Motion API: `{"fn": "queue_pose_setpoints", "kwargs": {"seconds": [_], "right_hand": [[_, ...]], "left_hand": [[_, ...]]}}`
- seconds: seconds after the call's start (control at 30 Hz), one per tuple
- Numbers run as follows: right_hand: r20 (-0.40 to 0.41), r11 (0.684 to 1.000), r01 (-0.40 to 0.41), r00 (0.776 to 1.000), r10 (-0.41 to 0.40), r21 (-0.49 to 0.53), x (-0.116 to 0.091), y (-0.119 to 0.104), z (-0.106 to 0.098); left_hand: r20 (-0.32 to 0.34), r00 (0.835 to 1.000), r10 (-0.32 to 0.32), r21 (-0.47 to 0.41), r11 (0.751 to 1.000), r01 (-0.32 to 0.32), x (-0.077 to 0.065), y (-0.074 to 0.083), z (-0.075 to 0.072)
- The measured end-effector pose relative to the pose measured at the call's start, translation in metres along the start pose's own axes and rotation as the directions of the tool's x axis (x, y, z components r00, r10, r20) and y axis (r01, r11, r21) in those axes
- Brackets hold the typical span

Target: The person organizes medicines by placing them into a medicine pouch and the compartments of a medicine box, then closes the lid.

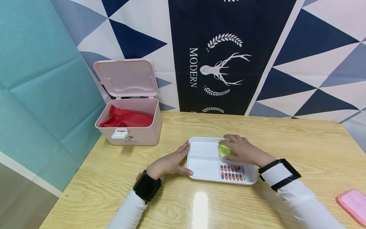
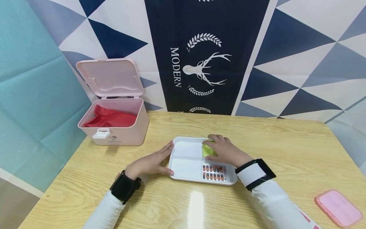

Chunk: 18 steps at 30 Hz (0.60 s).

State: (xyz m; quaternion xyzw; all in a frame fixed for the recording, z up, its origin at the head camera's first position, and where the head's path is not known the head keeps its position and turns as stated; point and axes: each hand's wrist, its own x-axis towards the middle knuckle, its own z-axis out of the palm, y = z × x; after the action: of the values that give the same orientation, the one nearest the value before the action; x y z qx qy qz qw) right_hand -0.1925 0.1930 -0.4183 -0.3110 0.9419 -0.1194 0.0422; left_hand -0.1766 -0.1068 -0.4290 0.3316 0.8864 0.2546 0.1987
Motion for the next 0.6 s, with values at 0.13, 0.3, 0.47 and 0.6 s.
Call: {"fn": "queue_pose_setpoints", "kwargs": {"seconds": [0.13,0.3,0.47,0.6], "right_hand": [[-0.055,1.000,-0.004,0.998,0.003,-0.027,-0.012,0.000,-0.007],[-0.136,0.996,-0.011,0.991,-0.001,-0.087,-0.037,0.000,-0.017],[-0.227,0.989,-0.026,0.974,-0.008,-0.146,-0.072,0.011,-0.024],[-0.299,0.983,-0.036,0.954,-0.019,-0.178,-0.102,0.027,-0.024]], "left_hand": [[-0.002,1.000,0.003,0.000,1.000,-0.003,0.000,0.000,0.000],[0.001,1.000,0.002,0.005,1.000,-0.002,0.000,0.000,0.000],[0.002,1.000,-0.006,0.013,1.000,0.006,0.000,-0.001,0.000],[0.001,1.000,-0.010,0.012,1.000,0.010,0.000,-0.001,0.000]]}}
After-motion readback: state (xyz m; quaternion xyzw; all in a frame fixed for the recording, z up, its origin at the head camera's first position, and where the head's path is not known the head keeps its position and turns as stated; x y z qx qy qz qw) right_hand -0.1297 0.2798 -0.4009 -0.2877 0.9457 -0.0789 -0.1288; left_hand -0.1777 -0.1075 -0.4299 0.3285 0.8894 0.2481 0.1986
